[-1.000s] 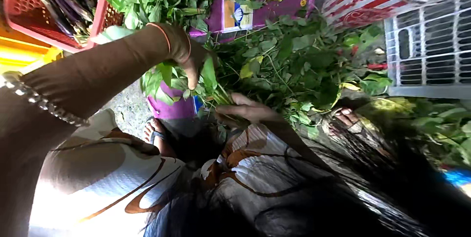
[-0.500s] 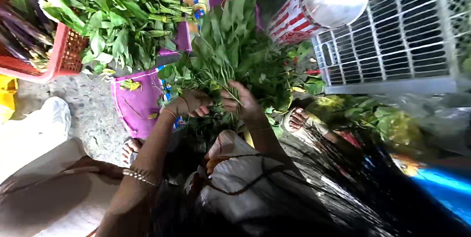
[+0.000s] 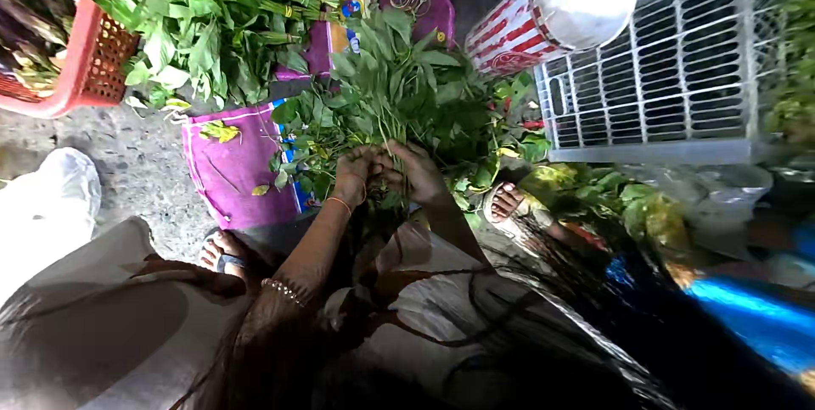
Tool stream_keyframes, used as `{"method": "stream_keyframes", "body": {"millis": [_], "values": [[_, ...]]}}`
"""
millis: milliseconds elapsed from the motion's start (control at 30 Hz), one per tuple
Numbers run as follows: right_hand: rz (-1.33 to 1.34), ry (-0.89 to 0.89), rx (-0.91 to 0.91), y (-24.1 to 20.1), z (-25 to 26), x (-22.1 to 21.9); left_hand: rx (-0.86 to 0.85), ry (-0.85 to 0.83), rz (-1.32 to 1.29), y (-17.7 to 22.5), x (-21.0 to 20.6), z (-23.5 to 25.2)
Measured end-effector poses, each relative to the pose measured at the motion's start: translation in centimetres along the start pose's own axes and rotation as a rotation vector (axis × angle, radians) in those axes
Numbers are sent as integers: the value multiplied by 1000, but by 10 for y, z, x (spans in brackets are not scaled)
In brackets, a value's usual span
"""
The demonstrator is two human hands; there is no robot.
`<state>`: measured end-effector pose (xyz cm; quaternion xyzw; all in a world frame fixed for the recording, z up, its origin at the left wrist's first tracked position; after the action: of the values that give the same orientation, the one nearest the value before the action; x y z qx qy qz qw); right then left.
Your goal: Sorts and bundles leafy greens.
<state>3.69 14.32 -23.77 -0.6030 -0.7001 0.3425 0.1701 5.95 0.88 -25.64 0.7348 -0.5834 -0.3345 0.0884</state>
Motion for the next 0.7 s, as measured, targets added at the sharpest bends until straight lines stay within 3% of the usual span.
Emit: {"method": "stream_keyframes", "body": {"millis": [133, 200, 267, 333, 433, 533, 567, 633, 700], "values": [[-373, 234, 228, -12, -14, -1, -314, 207, 0, -10, 0, -15], [-454, 282, 316, -20, -19, -5, -367, 281, -71, -6, -6, -22], [-456, 260, 300, -25, -21, -9, -343, 281, -150, -5, -17, -20], [-469, 289, 284, -26, -17, -12, -274, 121, -230, -4, -28, -20], [-733, 426, 304, -33, -16, -24, -218, -69, -266, 2, -42, -14], [-1051, 392, 345, -30, -24, -36, -93, -121, -193, 17, -40, -18], [-1150, 348, 387, -26, -27, -37, -49, -124, -176, 20, -36, -18], [-1277, 356, 655, -18, -33, -33, -4, -99, -245, 21, -31, -8], [-1165, 385, 869, -19, -43, -21, -37, -93, -412, 23, -27, -3]]}}
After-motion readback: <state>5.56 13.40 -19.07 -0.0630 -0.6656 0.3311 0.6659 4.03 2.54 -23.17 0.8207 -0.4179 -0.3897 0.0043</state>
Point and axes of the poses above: each hand's wrist, its own z-axis towards the middle knuckle, its own x-axis out of the back of the hand, y = z × x, the point moved 3 cm from there along z, towards the middle knuckle, and after that the axes turned 9 degrees about -y, right-handed, at the moved point
